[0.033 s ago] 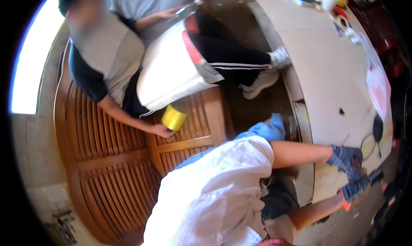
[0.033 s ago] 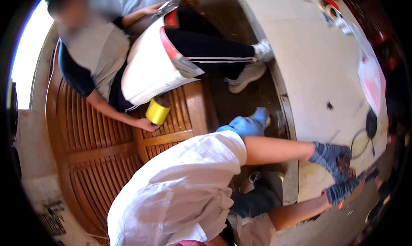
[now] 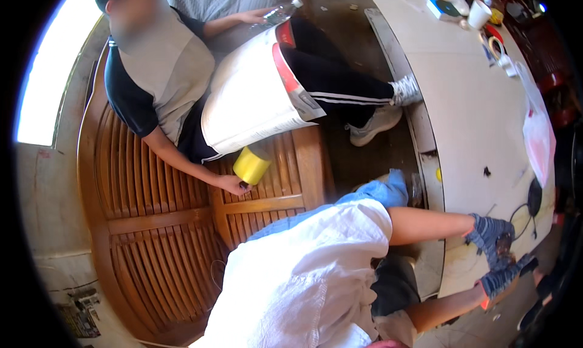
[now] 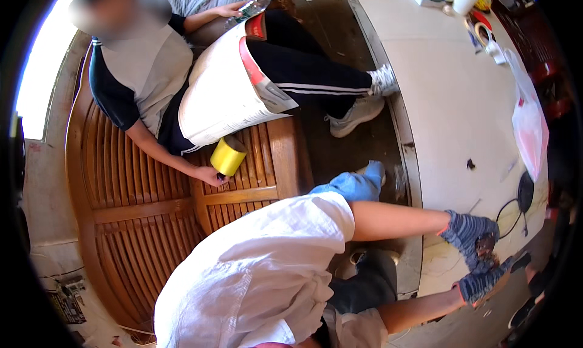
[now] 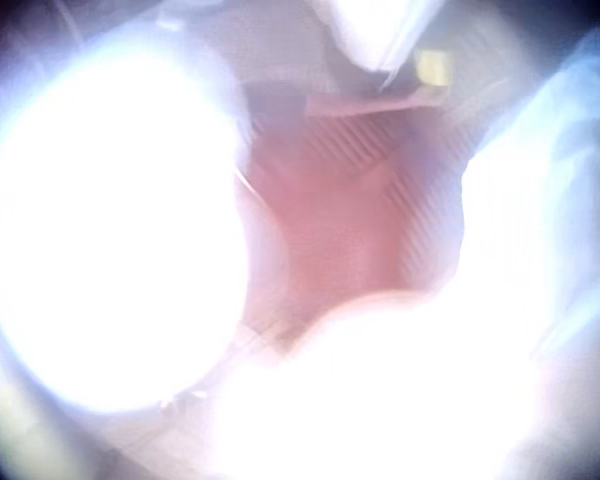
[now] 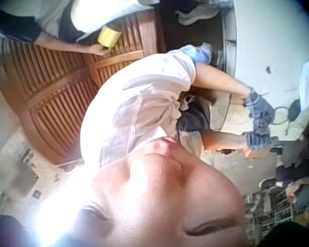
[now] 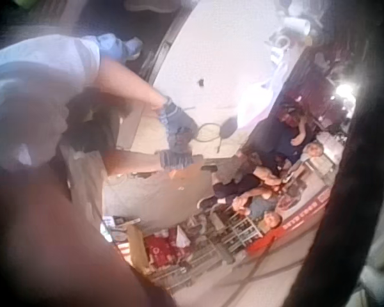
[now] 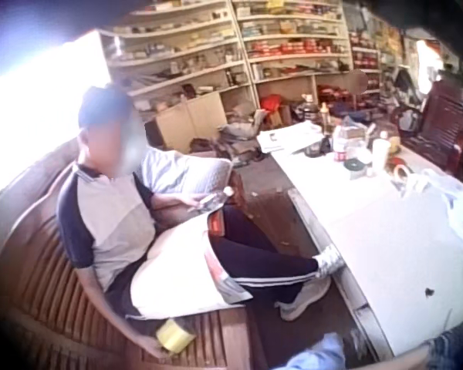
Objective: The person uses a screwdriver to manipulate the internal components of a small electric motor stator. They repeatedly insert the tool into the copper windings, rotate the stator, and adjust the position of the wires while seated at a cluttered workbench.
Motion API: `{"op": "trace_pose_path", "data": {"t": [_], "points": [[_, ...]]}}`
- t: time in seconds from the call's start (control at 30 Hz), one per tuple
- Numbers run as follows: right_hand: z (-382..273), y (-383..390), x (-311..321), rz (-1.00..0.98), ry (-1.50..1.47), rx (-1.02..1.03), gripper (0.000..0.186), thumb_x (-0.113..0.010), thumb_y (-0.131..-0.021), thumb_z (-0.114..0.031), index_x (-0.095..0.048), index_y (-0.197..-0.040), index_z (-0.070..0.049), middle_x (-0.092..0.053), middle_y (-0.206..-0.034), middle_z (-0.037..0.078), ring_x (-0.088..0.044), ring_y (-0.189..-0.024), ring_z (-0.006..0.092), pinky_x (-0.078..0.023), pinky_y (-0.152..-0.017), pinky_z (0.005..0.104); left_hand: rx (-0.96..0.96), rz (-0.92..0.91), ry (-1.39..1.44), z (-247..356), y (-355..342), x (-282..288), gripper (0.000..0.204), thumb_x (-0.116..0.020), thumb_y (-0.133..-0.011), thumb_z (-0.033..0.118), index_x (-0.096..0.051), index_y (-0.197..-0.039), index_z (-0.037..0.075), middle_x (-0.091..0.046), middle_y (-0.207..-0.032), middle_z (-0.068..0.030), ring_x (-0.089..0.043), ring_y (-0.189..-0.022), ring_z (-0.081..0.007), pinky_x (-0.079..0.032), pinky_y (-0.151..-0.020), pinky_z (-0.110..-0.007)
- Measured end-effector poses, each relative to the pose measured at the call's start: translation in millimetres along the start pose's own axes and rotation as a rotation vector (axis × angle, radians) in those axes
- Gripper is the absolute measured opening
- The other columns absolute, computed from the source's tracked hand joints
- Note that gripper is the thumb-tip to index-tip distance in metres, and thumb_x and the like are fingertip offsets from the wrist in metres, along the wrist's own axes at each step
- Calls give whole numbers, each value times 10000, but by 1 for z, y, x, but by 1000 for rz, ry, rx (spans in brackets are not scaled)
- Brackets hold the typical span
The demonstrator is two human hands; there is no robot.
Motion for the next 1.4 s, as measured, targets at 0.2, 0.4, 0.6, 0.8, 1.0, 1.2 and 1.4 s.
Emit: {"op": "trace_pose_path", "data": {"t": [0.2, 0.4, 0.6, 0.8, 1.0, 1.2, 1.4], "points": [[33, -22, -53, -177, -5, -54, 385, -455, -897, -101, -481, -1279, -58, -586, -1164, 156, -593, -950, 248, -461, -844, 336, -99, 151, -712, 31, 2, 27, 770, -838, -409, 342, -523, -1049, 53, -550, -1021, -147, -528, -957, -323, -457, -807, -401], [6, -7, -75, -498, -40, -142, 464, -469, -889, -71, -402, -1348, -77, -635, -1001, 115, -593, -810, 161, -477, -733, 283, -79, 281, -1095, 79, 27, 41, 610, -756, -496, 201, -522, -1030, 23, -547, -989, -170, -521, -923, -339, -447, -783, -396], [-52, 1, -49, -496, -527, 81, 473, -518, -890, -94, -416, -1351, -73, -554, -715, 29, -470, -516, 113, -375, -465, 265, 0, 409, 380, 51, 14, 55, 130, -481, -846, 233, -474, -807, 108, -462, -733, -26, -433, -654, -143, -375, -609, -271], [-61, -1, -35, -743, -1133, -551, 286, -579, -896, -333, -680, -915, -66, -515, -548, 11, -460, -448, 90, -382, -460, 242, -126, 320, -687, 81, 24, 60, 919, -826, -488, 128, -409, -1302, 49, -507, -1012, -116, -495, -952, -275, -402, -910, -364], [-63, -10, -16, -786, -1136, -668, 393, -567, -891, -388, -655, -740, -36, -533, -542, 32, -466, -464, 85, -381, -482, 233, -46, 281, -734, 90, 15, 44, 930, -833, -493, 148, -406, -1313, 42, -512, -1027, -131, -508, -953, -281, -422, -894, -374], [-56, -8, -3, -746, -1159, -650, 409, -568, -885, -392, -632, -689, -39, -518, -520, 27, -457, -459, 88, -371, -477, 234, 105, 245, -691, 75, 11, 33, 922, -844, -528, 168, -397, -1322, 31, -535, -1092, -132, -530, -1014, -239, -436, -924, -353], [-45, -5, 2, -721, -1119, -642, 486, -514, -907, -415, -581, -606, -39, -505, -495, 41, -456, -430, 104, -361, -470, 229, 317, 149, -90, 51, 15, 20, 867, -840, -604, 131, -369, -1321, 6, -545, -1130, -113, -549, -1036, -183, -465, -920, -302]]}}
Point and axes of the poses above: each hand's wrist, its own y-axis away from the middle knuckle, its own x-axis out of the back of the hand, z = x × y, the point moved 5 cm from there along -y, towards the middle knuckle
